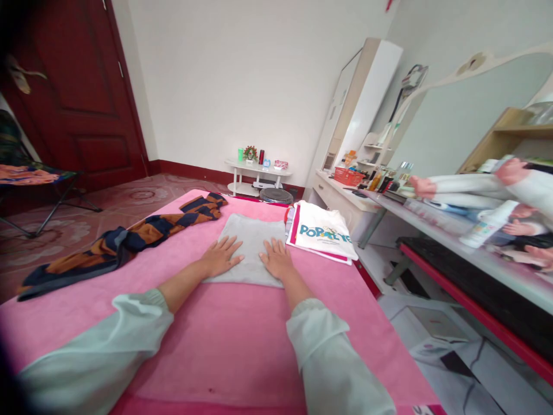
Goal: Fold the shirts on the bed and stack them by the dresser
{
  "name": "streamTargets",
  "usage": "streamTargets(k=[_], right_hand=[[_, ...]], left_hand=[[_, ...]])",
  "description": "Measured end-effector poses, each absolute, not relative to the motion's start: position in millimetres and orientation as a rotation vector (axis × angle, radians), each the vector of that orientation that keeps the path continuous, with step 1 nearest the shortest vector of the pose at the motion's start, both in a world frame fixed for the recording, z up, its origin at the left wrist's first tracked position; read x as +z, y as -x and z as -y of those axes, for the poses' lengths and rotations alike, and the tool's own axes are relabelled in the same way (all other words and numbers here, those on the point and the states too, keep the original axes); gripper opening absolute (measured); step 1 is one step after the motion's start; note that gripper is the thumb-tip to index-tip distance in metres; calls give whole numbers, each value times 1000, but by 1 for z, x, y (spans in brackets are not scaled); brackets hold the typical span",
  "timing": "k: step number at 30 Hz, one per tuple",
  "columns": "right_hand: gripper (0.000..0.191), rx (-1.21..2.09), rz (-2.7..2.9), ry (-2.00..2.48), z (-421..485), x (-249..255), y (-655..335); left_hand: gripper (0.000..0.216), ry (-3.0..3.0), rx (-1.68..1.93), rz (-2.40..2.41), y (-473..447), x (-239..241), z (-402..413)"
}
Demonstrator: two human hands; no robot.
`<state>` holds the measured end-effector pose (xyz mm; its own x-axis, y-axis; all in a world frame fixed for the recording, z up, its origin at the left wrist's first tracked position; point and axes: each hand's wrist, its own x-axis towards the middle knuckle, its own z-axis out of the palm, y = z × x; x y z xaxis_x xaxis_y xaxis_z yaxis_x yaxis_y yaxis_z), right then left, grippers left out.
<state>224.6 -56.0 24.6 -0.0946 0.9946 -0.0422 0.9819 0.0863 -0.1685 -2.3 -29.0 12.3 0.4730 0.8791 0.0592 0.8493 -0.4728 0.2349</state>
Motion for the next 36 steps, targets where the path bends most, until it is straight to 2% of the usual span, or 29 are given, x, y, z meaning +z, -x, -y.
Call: streamTargets(k=[9,14,21,25,29,33,36], right_hand=[[61,141,2175,1939,90,17,-232],[50,-16,2096,1771,95,19,-236],[44,-228,1702,2184,109,41,-236],[46,-154,1666,2302,109,44,-235],[35,-131,1669,2259,106,41,-232],[24,-139,1706,2194,105,41,-231],[22,-147,1703,2127,107,43,-227]], left_hand=[[65,-2585,468,-1564,27,11,72],[52,-2359,662,-2052,23,21,78],[50,-2336,640,-2282,24,35,83],[52,-2334,548,-2240,25,42,85],[44,-2220,483,-2137,23,43,86],[32,-2166,656,-2008,18,38,85],[31,-2210,905,-1691,11,33,86]])
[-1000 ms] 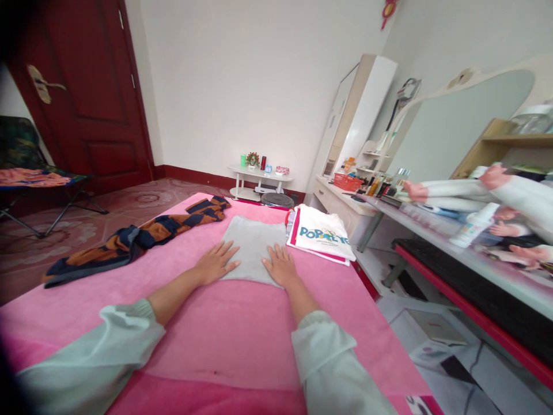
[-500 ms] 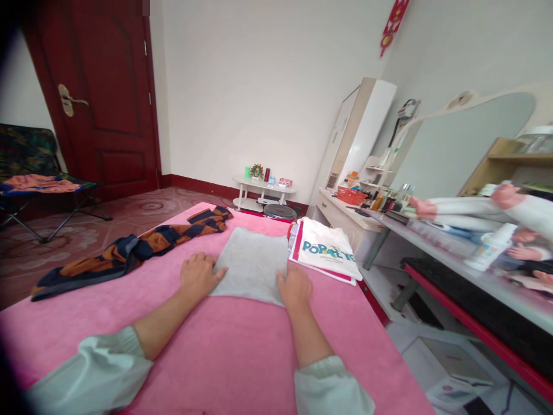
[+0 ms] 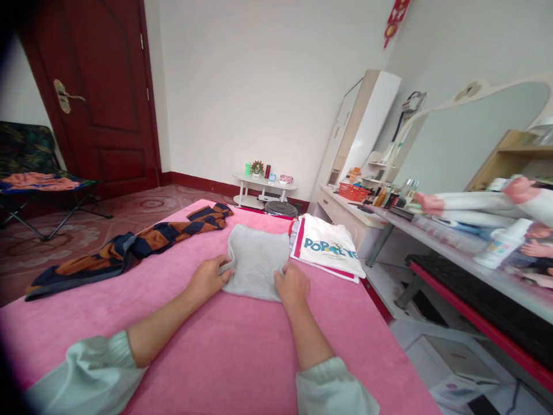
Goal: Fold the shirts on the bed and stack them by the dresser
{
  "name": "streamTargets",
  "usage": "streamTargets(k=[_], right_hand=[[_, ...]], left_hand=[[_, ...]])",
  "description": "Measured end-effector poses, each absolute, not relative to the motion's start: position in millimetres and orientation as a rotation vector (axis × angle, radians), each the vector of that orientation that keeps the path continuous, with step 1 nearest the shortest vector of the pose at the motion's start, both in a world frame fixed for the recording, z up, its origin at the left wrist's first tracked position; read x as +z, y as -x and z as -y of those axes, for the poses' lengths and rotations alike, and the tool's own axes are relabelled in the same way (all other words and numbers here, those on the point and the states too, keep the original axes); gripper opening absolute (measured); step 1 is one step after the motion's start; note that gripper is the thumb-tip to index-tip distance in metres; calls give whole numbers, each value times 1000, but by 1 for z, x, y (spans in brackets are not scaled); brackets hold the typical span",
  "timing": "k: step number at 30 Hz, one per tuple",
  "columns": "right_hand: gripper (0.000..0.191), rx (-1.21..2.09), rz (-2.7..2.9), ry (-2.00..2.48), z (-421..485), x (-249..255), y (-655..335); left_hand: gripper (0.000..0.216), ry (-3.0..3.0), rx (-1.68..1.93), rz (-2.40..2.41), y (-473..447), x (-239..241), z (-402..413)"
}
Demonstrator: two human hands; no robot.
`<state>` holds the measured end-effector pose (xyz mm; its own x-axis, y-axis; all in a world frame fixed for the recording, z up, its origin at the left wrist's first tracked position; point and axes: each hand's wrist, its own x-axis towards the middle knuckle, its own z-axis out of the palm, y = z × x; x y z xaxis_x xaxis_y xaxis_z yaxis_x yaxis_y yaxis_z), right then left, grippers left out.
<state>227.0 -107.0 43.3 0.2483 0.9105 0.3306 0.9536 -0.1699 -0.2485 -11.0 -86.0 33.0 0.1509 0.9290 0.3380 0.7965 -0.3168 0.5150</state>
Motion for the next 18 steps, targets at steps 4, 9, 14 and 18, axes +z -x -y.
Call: streamTargets(k=[4,9,14,18], right_hand=[[26,-286,1704,1884,111,47,-218],[17,20,1805,1519,96,43,-201],[23,292,1892,1564,45,58,-173],[40,249,2020,1899,3,80,-138]], left_hand=[[32,-2326,1071,-1254,-3,30,93],[29,-2495,1020,-1042,-16,32,102],[28,-2515,1010,-1019,-15,32,103],[25,-2471,1000,-1016,-13,29,102]])
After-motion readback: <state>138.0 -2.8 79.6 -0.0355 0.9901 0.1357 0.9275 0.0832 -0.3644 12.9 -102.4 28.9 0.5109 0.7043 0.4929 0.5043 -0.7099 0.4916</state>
